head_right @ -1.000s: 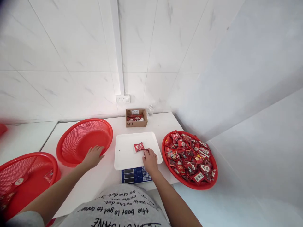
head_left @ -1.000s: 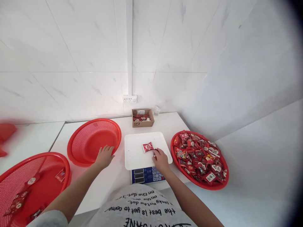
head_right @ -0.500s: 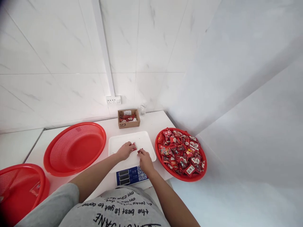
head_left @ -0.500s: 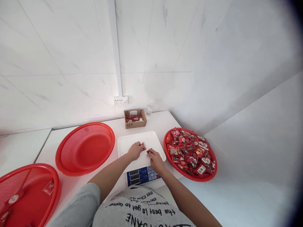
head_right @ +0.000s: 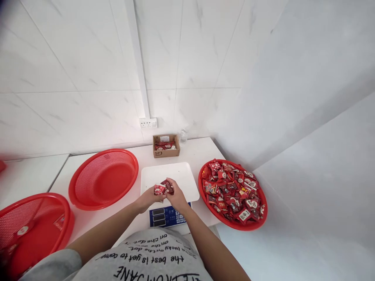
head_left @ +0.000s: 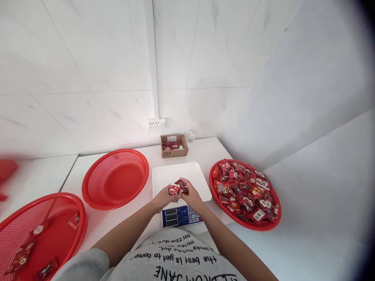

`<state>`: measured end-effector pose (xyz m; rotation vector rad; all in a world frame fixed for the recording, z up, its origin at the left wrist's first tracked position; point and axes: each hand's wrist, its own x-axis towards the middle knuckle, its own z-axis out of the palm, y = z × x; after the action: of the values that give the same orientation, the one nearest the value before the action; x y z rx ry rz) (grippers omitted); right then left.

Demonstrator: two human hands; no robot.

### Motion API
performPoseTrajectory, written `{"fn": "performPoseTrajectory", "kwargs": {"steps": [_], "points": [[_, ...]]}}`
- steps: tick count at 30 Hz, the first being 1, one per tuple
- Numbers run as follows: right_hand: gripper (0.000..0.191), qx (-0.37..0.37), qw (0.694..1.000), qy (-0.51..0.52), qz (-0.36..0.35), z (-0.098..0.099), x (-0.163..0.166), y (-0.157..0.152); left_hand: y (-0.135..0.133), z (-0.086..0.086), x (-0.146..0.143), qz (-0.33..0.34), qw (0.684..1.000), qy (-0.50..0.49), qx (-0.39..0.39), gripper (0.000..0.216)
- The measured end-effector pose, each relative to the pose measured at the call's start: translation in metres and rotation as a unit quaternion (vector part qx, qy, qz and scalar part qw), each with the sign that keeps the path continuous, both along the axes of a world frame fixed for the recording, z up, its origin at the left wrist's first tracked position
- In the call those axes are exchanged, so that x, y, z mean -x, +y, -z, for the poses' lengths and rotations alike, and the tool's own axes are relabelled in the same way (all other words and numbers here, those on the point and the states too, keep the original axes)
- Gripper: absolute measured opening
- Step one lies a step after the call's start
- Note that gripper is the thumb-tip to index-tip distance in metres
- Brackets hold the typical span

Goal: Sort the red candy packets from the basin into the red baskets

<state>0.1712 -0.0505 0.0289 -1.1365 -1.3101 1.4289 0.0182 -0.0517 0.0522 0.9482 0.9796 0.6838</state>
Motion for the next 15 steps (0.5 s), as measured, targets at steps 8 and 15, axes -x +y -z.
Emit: {"fn": "performPoseTrajectory", "kwargs": {"steps": [8, 15], "points": [[0.046, 0.009, 0.996, -0.022, -0.083, -0.020, 0.005, -0.009, -0.006, -0.004, 0.011, -0.032, 0.998, 0.055, -0.013, 0.039], [0.026, 0.037, 0.987, -0.158, 0.021, -0.024, 0.005, -0.012, -0.010, -0.010, 0.004, 0.007, 0.996, 0.083, -0.017, 0.039]]}}
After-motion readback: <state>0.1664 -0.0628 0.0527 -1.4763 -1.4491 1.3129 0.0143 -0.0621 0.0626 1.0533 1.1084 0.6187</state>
